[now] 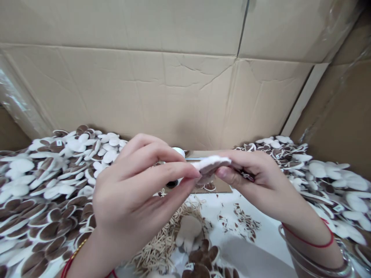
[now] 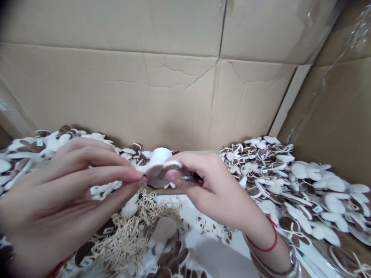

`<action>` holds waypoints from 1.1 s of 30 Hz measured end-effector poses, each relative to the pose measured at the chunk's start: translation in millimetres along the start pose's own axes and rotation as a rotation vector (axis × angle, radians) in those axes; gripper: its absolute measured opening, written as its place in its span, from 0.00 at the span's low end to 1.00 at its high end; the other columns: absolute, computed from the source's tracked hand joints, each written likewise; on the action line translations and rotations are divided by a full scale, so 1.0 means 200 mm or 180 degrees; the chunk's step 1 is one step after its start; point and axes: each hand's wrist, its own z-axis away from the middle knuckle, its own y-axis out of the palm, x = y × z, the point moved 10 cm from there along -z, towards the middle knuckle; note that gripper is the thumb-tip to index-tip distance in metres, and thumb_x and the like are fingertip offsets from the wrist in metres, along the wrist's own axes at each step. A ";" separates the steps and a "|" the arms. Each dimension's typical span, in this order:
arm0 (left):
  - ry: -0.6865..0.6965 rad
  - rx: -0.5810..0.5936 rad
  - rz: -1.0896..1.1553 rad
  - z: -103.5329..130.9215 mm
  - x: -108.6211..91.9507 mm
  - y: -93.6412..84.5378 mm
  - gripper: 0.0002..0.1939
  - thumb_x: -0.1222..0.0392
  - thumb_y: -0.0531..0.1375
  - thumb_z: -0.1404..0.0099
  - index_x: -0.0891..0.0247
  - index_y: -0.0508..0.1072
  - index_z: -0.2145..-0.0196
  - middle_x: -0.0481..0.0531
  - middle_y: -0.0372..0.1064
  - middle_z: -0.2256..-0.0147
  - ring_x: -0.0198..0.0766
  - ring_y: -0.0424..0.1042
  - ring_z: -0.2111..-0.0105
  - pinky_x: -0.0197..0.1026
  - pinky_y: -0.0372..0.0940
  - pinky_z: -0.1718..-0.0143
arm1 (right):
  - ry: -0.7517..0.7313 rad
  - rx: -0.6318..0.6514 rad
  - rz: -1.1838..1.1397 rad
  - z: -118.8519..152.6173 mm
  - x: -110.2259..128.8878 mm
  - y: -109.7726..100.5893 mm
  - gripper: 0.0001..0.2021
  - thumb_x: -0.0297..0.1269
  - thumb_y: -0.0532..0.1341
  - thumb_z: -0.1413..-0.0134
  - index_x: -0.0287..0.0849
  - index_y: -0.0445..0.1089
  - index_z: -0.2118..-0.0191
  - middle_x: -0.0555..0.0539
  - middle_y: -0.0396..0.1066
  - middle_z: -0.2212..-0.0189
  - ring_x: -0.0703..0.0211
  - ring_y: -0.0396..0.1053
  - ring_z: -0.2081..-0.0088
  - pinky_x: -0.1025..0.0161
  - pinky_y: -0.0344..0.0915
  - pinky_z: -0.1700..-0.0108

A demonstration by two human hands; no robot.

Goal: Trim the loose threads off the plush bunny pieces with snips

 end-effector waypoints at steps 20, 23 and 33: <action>0.0019 0.0091 -0.0057 -0.01 0.02 0.06 0.05 0.66 0.64 0.38 0.59 0.70 0.68 0.48 0.70 0.70 0.39 0.66 0.66 0.42 0.61 0.65 | 0.0187 0.0095 -0.0406 0.01 0.00 0.04 0.15 0.38 0.54 0.34 0.42 0.67 0.72 0.52 0.64 0.77 0.64 0.60 0.75 0.65 0.56 0.73; 0.0062 0.0372 -0.0155 0.00 0.01 0.12 0.05 0.67 0.60 0.35 0.62 0.69 0.70 0.50 0.69 0.70 0.38 0.66 0.68 0.41 0.61 0.66 | 0.0170 -0.0203 0.0104 0.02 0.00 0.01 0.14 0.38 0.55 0.35 0.42 0.65 0.73 0.53 0.62 0.79 0.66 0.58 0.77 0.67 0.54 0.75; -0.1473 0.1615 0.1364 0.09 0.19 0.35 0.13 0.57 0.54 0.31 0.62 0.66 0.74 0.43 0.61 0.77 0.32 0.62 0.77 0.34 0.55 0.78 | -0.0105 -0.0525 0.1342 0.03 0.03 -0.02 0.05 0.35 0.60 0.41 0.41 0.70 0.67 0.53 0.66 0.80 0.66 0.59 0.79 0.67 0.53 0.77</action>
